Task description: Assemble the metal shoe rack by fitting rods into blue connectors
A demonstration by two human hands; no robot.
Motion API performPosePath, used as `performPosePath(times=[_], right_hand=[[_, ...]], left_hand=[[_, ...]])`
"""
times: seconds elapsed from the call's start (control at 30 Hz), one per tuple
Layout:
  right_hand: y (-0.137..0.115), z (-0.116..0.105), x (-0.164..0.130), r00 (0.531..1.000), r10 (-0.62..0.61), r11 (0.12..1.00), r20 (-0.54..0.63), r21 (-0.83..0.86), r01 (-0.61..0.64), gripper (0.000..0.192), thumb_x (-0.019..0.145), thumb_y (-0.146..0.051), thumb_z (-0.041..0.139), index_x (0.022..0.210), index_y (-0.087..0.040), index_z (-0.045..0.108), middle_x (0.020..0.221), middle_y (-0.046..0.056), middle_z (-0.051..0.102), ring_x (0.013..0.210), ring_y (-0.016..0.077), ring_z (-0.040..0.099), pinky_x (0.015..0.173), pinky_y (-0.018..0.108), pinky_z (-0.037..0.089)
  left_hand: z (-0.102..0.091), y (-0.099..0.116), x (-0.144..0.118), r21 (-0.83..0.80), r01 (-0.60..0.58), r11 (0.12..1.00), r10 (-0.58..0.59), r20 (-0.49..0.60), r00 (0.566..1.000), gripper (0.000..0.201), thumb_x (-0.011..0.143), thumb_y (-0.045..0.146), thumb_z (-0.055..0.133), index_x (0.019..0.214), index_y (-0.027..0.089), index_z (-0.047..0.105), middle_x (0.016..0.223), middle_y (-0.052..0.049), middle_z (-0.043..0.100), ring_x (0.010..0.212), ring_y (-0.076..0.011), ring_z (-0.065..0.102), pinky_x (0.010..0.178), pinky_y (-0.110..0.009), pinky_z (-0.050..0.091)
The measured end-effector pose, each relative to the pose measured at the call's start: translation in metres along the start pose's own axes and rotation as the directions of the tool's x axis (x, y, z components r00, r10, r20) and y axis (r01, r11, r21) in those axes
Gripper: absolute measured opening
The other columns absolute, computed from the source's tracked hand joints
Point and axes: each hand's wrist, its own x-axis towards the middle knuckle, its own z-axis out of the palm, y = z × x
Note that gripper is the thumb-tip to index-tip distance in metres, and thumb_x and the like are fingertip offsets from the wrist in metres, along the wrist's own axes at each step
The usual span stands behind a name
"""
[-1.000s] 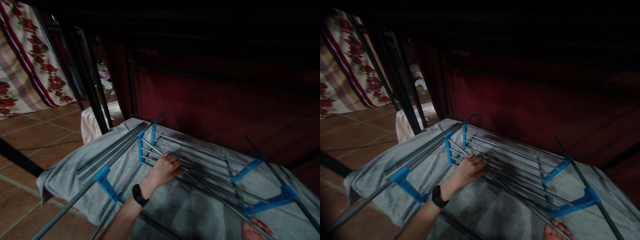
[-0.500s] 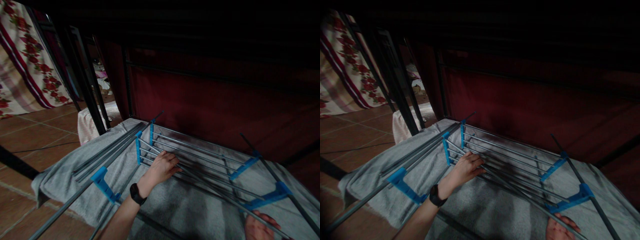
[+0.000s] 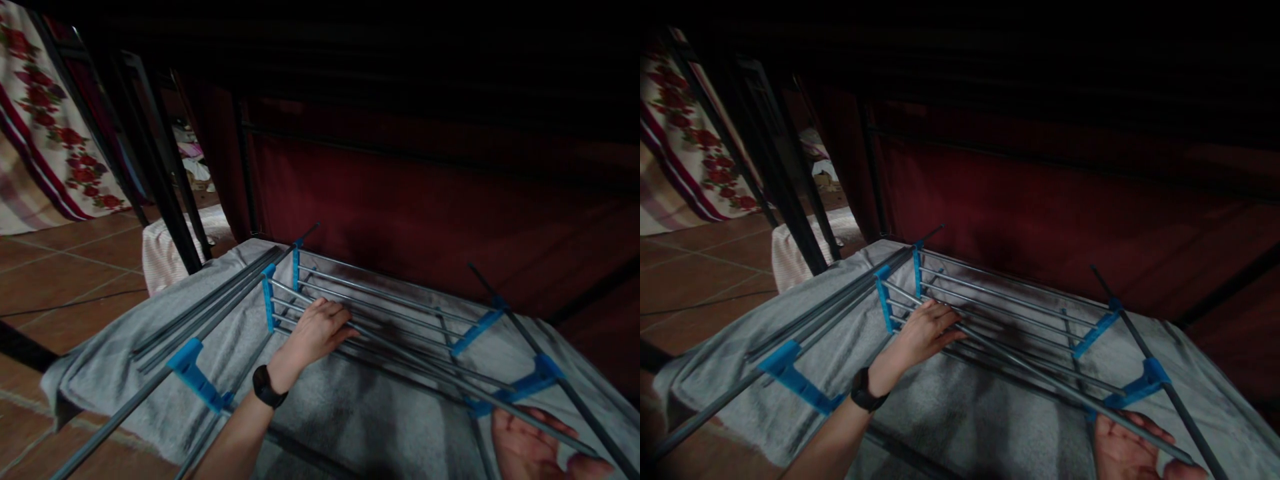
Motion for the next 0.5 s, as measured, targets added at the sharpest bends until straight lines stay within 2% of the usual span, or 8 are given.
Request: performPosePath(times=[0.07, 0.13, 0.23, 0.33, 0.4, 0.5], right_hand=[[0.0, 0.002, -0.003, 0.982, -0.001, 0.996, 0.188, 0.088, -0.016, 0.031, 0.073, -0.039, 0.091, 0.096, -0.032, 0.07, 0.09, -0.005, 0.071, 0.082, 0.0154, 0.07, 0.083, 0.041, 0.063], [-0.002, 0.002, -0.002, 0.961, 0.028, 0.985, 0.275, 0.156, -0.074, 0.027, 0.079, -0.035, 0.088, 0.096, -0.027, 0.067, 0.087, -0.006, 0.07, 0.084, 0.0126, 0.072, 0.083, 0.035, 0.064], [-0.005, 0.002, 0.003, 0.954, 0.093, 0.957, 0.284, 0.24, -0.164, 0.005, 0.093, -0.024, 0.069, 0.095, -0.022, 0.065, 0.087, -0.006, 0.069, 0.086, 0.0122, 0.073, 0.083, 0.039, 0.062], [-0.005, 0.0, 0.012, 0.944, 0.164, 0.941, 0.287, 0.242, -0.238, 0.008, 0.09, -0.02, 0.069, 0.097, -0.023, 0.065, 0.088, -0.005, 0.071, 0.087, 0.0156, 0.073, 0.086, 0.044, 0.063], [-0.002, -0.001, 0.019, 0.96, 0.166, 0.957, 0.224, 0.198, -0.212, 0.012, 0.086, -0.028, 0.076, 0.093, -0.026, 0.066, 0.087, -0.004, 0.071, 0.084, 0.0176, 0.072, 0.087, 0.044, 0.063], [0.005, -0.003, 0.031, 0.984, 0.084, 0.992, 0.158, 0.08, -0.098, 0.02, 0.083, -0.042, 0.08, 0.087, -0.026, 0.068, 0.086, -0.003, 0.071, 0.086, 0.0181, 0.07, 0.088, 0.044, 0.059]], left_hand=[[0.0, 0.0, 0.0, 0.003, 0.004, 1.0, -0.004, -0.001, 1.0, 0.034, 0.103, 0.051, 0.053, 0.102, 0.021, 0.068, 0.09, -0.003, 0.071, 0.085, -0.0196, 0.064, 0.083, -0.036, 0.04], [-0.001, -0.001, 0.001, 0.003, 0.004, 1.0, -0.004, -0.001, 1.0, 0.035, 0.103, 0.051, 0.053, 0.102, 0.02, 0.068, 0.09, -0.003, 0.071, 0.085, -0.0198, 0.064, 0.083, -0.036, 0.041], [-0.001, -0.002, 0.002, -0.005, -0.005, 1.0, 0.005, 0.005, 1.0, 0.035, 0.104, 0.051, 0.052, 0.103, 0.02, 0.068, 0.09, -0.003, 0.071, 0.086, -0.0199, 0.065, 0.083, -0.037, 0.041], [-0.002, -0.003, 0.003, -0.02, -0.01, 1.0, 0.01, 0.022, 1.0, 0.034, 0.105, 0.049, 0.051, 0.106, 0.02, 0.07, 0.09, -0.003, 0.071, 0.086, -0.0197, 0.065, 0.082, -0.037, 0.042], [-0.002, -0.004, 0.003, -0.031, -0.009, 0.999, 0.01, 0.038, 0.999, 0.032, 0.105, 0.046, 0.052, 0.11, 0.02, 0.071, 0.091, -0.003, 0.071, 0.088, -0.0194, 0.066, 0.082, -0.037, 0.042], [-0.001, -0.005, 0.005, -0.034, -0.021, 0.999, 0.023, 0.045, 0.999, 0.029, 0.105, 0.042, 0.054, 0.115, 0.021, 0.071, 0.095, -0.004, 0.073, 0.09, -0.0193, 0.067, 0.082, -0.036, 0.042]])
